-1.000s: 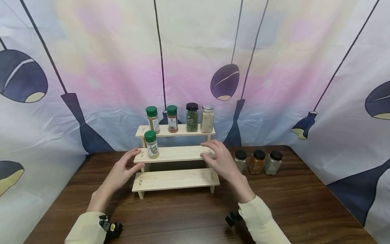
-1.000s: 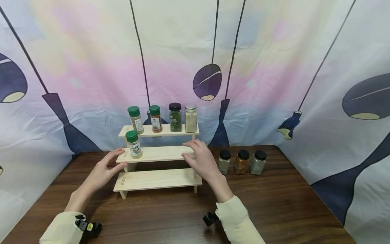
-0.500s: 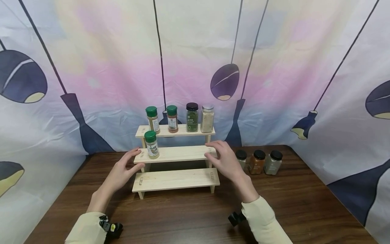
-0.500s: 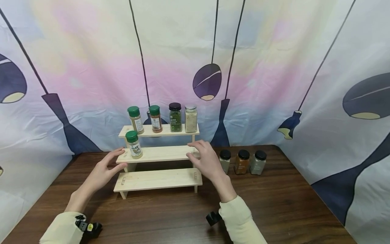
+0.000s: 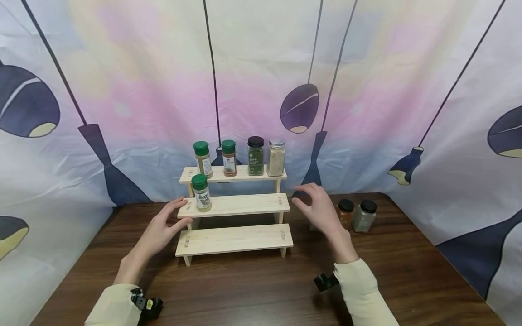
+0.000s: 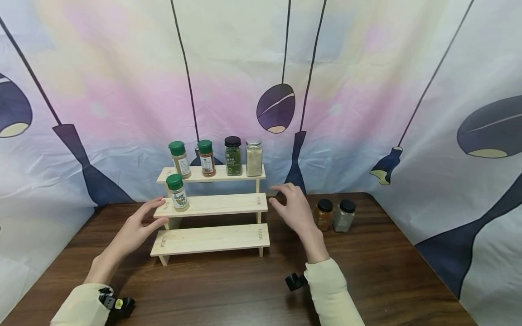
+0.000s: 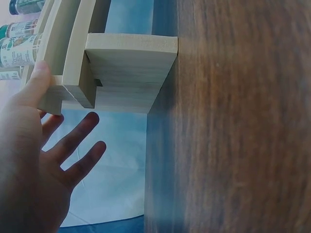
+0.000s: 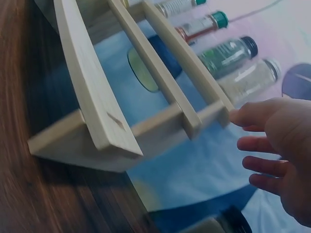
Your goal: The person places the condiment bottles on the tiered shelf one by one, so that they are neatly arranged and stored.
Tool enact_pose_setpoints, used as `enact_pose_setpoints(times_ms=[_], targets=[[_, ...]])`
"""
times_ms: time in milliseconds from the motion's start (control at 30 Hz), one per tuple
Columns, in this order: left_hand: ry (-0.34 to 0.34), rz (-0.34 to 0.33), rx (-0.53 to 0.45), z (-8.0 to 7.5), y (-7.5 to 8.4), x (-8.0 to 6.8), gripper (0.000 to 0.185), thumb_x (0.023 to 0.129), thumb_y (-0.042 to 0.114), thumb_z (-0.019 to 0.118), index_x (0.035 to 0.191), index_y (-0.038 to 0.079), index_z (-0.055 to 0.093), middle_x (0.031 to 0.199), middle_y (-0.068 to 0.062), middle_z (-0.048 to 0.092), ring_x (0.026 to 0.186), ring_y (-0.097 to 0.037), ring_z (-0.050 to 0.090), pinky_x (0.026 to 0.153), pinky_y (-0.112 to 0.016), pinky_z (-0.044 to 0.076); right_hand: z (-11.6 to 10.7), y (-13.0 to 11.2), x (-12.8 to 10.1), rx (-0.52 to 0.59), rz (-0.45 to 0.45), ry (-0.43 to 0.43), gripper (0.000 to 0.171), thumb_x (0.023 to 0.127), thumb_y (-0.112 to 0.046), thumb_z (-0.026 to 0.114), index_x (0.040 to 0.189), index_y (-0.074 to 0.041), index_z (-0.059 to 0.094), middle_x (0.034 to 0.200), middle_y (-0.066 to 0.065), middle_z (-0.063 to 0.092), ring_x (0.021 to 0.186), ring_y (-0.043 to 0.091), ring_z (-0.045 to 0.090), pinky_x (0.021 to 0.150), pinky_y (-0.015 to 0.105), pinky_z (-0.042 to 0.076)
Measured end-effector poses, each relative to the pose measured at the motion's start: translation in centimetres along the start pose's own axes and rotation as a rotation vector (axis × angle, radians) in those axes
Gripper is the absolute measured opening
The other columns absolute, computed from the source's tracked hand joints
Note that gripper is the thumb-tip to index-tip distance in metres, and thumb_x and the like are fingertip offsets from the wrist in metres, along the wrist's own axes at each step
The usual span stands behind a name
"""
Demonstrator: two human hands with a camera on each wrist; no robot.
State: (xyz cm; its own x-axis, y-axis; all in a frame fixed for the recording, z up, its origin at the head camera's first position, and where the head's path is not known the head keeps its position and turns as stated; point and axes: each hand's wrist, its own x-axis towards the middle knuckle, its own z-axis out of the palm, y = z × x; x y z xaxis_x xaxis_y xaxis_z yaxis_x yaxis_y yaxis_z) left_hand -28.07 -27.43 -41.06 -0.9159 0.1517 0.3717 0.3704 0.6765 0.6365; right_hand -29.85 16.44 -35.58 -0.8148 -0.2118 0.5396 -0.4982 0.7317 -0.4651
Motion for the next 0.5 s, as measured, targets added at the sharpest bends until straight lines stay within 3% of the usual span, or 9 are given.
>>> enact_pose_setpoints(times_ms=[500], targets=[[-0.008, -0.006, -0.005, -0.1, 0.1, 0.1, 0.065, 0.096, 0.040, 0.065, 0.151, 0.014, 0.042, 0.161, -0.012, 0.033, 0.143, -0.042, 0.036, 0.099, -0.061, 0.045, -1.6, 3.8, -0.2, -0.092, 0.073, -0.069, 0.040, 0.094, -0.027, 0.070, 0.128, -0.005, 0.066, 0.130, 0.020, 0.062, 0.126, 0.044, 0.050, 0.105, 0.063, 0.039]])
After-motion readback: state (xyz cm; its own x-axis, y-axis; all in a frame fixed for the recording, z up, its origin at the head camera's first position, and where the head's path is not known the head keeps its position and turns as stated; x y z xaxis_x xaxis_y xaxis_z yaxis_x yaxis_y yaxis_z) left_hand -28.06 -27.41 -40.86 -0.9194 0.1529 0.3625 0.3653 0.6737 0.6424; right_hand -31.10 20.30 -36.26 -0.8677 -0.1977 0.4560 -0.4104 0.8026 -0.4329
